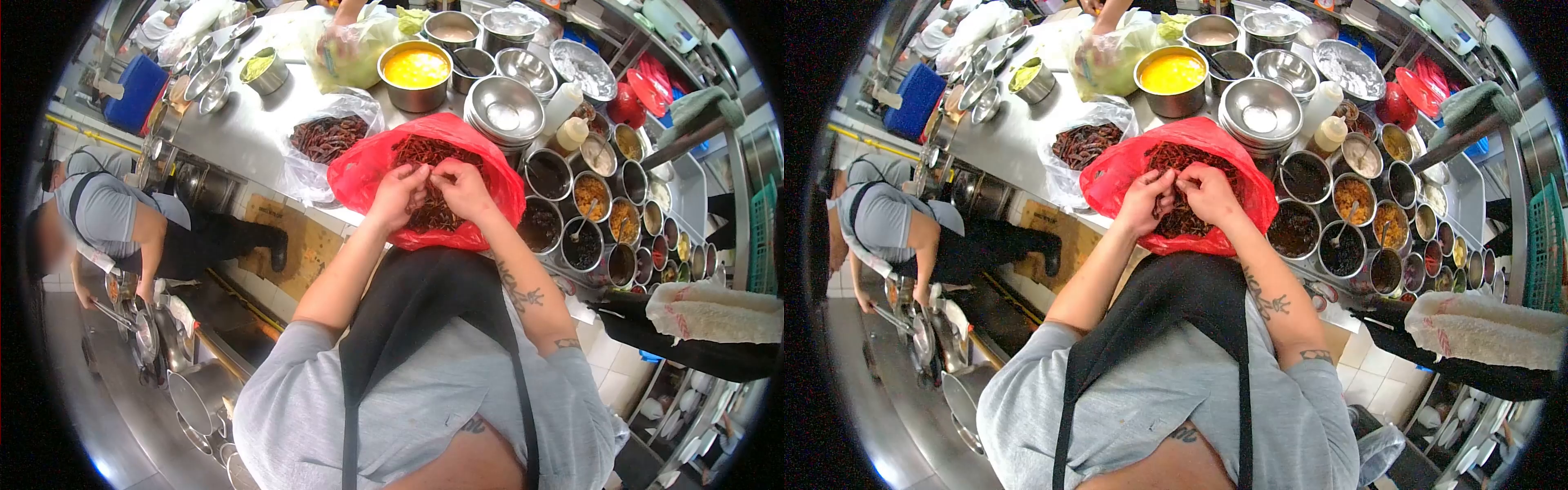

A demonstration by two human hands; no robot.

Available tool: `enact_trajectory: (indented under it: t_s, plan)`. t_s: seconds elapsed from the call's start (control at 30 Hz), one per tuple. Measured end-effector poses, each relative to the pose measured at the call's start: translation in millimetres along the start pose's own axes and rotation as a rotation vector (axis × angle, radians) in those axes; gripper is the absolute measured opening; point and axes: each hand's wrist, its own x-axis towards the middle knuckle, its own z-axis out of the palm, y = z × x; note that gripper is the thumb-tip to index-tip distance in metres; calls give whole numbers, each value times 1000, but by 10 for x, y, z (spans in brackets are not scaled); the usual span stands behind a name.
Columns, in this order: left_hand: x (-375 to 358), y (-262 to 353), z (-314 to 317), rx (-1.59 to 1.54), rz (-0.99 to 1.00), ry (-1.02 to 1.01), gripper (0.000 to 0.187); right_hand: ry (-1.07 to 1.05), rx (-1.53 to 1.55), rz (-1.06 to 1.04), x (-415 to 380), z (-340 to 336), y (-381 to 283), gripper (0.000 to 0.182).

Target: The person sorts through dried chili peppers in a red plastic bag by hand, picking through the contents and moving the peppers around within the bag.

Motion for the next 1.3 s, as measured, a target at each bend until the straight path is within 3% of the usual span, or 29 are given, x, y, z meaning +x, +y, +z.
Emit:
enact_trajectory:
  t_s: [0.17, 0.3, 0.4, 0.5, 0.63, 0.73, 0.93, 1.03, 1.13, 1.3]
  plan:
    - [88, 17, -109, -487, -64, -142, 19, 106, 345, 4, -25, 36, -52, 8]
    - [38, 102, -201, -407, -64, -78, 17, 12, -122, 96, -73, -83, -154, 14]
    - [0, 122, -228, -383, -53, -59, 16, -335, -493, 237, -142, -122, -165, 21]
    - [-25, 112, -260, -389, -42, -65, 19, -299, -711, 198, -262, -33, -154, 20]
    - [-65, 112, -221, -290, -19, -25, 24, -222, -746, 113, -237, -41, -106, 19]
    - [-120, 160, -144, -209, -34, 79, 23, -197, -688, 112, -228, -72, -113, 18]
    - [-104, 143, -251, -235, 1, -10, 20, -258, -675, 96, -269, -78, -127, 17]
    - [-126, 140, -219, -156, 36, 55, 19, -160, -521, 4, -229, -92, -15, 19]
    - [-98, 88, -265, 58, 41, 81, 15, -120, -227, 150, -189, -105, -41, 18]
    - [-118, 0, -90, 280, 38, 54, 14, -9, 24, 121, -162, -36, -38, 17]
